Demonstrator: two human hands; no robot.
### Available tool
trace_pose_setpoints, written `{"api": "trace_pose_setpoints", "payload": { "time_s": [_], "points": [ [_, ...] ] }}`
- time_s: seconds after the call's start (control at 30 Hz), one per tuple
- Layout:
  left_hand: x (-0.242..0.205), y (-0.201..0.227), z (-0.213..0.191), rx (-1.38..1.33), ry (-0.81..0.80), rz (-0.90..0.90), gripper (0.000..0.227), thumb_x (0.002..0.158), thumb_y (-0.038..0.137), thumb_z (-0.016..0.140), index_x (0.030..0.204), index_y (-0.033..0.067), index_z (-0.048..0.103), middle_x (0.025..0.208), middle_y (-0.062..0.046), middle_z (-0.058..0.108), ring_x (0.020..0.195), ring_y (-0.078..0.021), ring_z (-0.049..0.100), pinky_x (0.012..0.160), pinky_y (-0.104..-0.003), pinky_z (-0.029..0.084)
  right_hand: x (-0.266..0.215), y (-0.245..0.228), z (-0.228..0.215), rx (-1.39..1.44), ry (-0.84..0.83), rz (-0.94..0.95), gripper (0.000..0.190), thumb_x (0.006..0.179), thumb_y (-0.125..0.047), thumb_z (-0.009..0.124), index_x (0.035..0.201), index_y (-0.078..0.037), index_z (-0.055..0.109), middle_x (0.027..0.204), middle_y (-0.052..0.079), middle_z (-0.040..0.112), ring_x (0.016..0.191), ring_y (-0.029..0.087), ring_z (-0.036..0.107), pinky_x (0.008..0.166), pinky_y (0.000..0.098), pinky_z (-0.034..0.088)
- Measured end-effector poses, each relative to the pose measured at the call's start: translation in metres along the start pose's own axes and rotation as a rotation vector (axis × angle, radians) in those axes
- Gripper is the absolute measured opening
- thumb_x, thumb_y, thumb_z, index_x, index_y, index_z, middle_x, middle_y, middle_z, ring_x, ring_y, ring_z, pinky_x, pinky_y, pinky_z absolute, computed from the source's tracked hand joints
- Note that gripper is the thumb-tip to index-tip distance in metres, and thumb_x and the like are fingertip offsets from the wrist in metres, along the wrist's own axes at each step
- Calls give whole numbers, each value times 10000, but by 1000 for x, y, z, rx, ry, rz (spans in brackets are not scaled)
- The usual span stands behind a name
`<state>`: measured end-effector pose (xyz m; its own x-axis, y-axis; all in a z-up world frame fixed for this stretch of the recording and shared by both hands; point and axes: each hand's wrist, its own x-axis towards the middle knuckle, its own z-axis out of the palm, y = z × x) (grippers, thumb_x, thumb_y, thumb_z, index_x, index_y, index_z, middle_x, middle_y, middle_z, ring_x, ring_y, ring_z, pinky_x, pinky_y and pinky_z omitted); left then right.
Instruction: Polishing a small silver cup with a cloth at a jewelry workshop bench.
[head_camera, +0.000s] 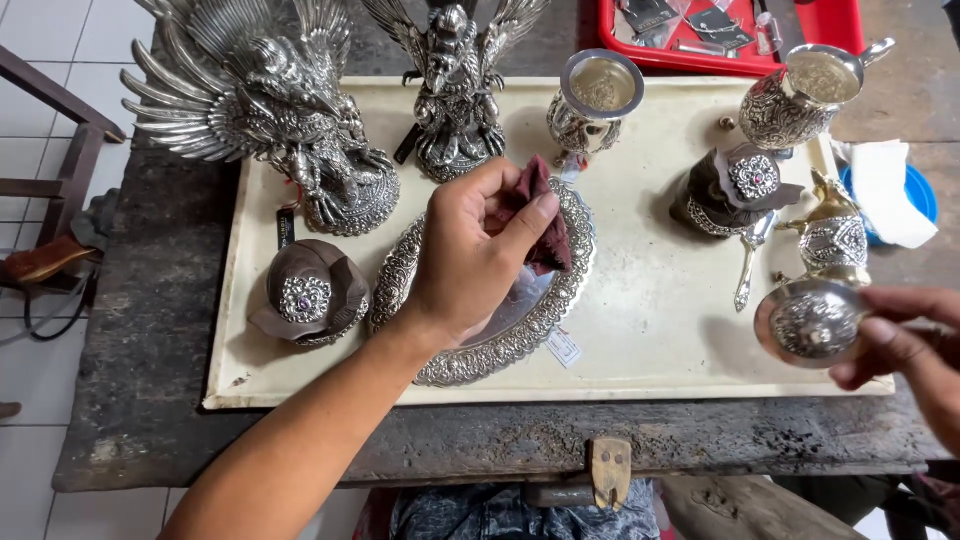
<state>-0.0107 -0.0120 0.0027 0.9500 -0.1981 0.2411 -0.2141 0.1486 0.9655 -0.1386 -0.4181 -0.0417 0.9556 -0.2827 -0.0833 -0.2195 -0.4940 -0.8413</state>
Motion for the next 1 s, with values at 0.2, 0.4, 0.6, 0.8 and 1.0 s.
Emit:
{"api": "trace_pose_setpoints", "payload": {
  "time_s": [0.2,0.4,0.6,0.8,1.0],
  "points": [
    [-1,-1,3,-47,2,3,126,966,138,651,860,104,592,725,7,632,640,-77,628,556,-233,559,-26,-47,30,17,36,139,358,1001,158,553,1353,219,559,962,455,662,661,525,685,713,547,619],
    [0,4,2,-60,13,3,110,962,133,642,872,75,617,723,-37,675,622,-122,672,552,-259,577,-25,-40,29,102,66,203,393,1001,154,562,1390,200,531,1008,400,594,681,514,625,671,574,585],
    [1,9,-1,-99,59,-113,135,936,164,634,856,58,609,658,-70,672,493,-168,690,235,-260,471,-25,-1,20,49,87,158,306,1020,104,621,1307,209,600,969,399,658,721,444,642,692,507,583],
    [4,0,-3,-17,77,10,135,933,161,643,816,101,612,700,-21,684,606,-106,670,530,-254,555,-13,55,-4,-302,75,178,369,1160,-78,570,1402,201,561,987,416,629,697,508,635,569,543,515],
    [3,-12,-6,38,13,29,118,895,121,730,964,70,650,874,-71,727,756,-168,739,679,-288,672,-1,-3,44,-240,-106,382,710,1036,-460,260,1478,35,515,1338,281,555,1099,414,478,1049,550,347]
  ]
}}
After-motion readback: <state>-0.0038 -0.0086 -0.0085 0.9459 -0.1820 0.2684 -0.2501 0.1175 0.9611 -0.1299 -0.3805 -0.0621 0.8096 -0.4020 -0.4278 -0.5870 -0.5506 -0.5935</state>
